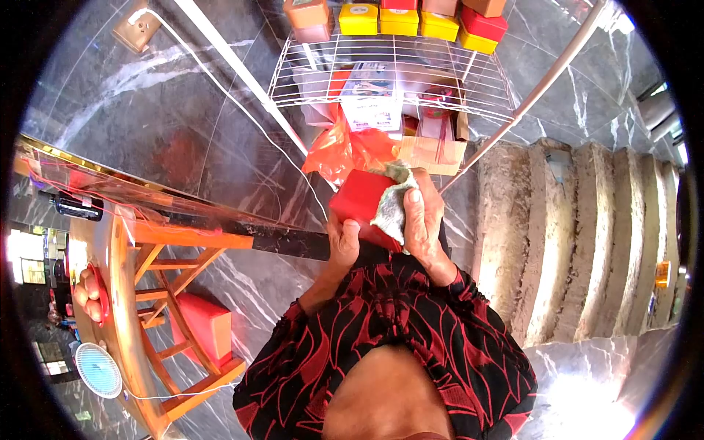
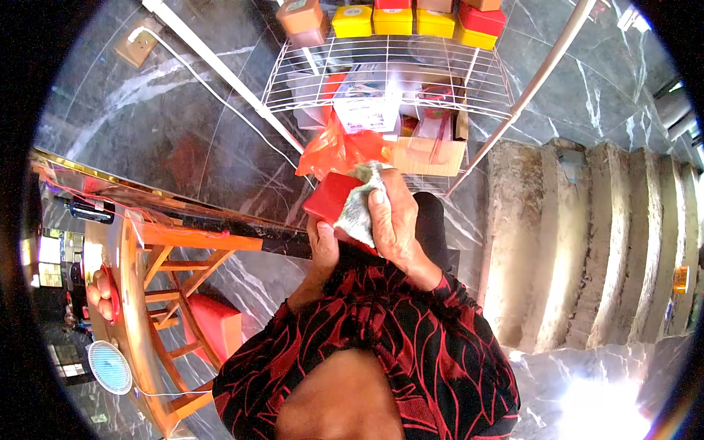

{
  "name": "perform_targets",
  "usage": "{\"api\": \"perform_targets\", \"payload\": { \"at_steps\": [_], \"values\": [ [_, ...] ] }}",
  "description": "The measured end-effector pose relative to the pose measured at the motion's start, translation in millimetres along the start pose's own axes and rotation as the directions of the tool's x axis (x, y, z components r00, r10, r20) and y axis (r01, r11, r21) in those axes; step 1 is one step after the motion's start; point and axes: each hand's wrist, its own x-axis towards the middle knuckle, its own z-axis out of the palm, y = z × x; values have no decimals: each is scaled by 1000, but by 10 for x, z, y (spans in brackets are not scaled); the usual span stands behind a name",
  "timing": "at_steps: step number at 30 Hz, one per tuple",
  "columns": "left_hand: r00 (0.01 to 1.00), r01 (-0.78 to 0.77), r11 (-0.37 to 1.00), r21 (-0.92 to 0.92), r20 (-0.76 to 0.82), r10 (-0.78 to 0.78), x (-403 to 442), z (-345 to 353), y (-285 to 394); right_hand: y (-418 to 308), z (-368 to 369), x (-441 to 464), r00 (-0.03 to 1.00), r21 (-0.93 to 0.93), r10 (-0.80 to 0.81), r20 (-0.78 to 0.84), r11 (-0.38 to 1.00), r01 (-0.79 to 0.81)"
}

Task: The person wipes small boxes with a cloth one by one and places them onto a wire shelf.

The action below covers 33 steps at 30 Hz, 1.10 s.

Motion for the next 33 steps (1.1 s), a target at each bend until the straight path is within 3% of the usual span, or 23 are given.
{"api": "perform_targets", "payload": {
  "at_steps": [4,6,8,10,11,14,17,19,20,22,24,28,30,31,33],
  "values": [
    [992,27,993,-118,-118,-41,-28,74,-63,-29,-66,63,991,11,24,133,1000,-26],
    [991,32,989,-148,-123,-50,-28,67,-39,-29,-89,104,981,74,102,165,991,-116],
    [987,42,982,-186,-145,-69,-42,62,-13,34,-102,144,913,229,260,314,913,-339],
    [991,24,989,-148,-129,-43,-66,-2,-59,207,-87,130,934,320,262,241,887,-332],
    [993,4,994,-112,-114,-17,-75,-28,-90,309,-187,119,826,374,402,395,751,-545],
    [1000,-2,999,-52,-30,1,-20,10,68,380,-77,57,688,580,582,434,404,-708],
    [1000,-28,999,27,-6,28,-33,0,31,448,-54,11,712,573,561,422,444,-689],
    [1000,-30,999,26,5,30,-1,49,127,675,-1,-75,782,622,571,252,523,-583],
    [999,-33,999,23,13,32,16,71,159,704,-12,-97,782,622,571,250,523,-582],
    [1000,-5,999,47,10,4,54,56,161,681,-19,-106,852,437,518,75,751,-495],
    [1000,21,997,73,4,-21,74,38,155,640,-38,-125,870,359,491,53,803,-475],
    [995,80,995,-52,-53,-83,67,48,59,601,-32,-147,870,285,491,33,830,-480],
    [992,96,993,-64,-78,-101,81,76,74,449,69,-179,893,386,442,-88,841,-379],
    [976,158,975,-159,-126,-178,107,105,113,472,68,-206,906,308,408,-117,882,-357],
    [937,222,927,-304,-196,-289,156,127,101,463,59,-219,899,352,418,-128,867,-353]
  ]
}}
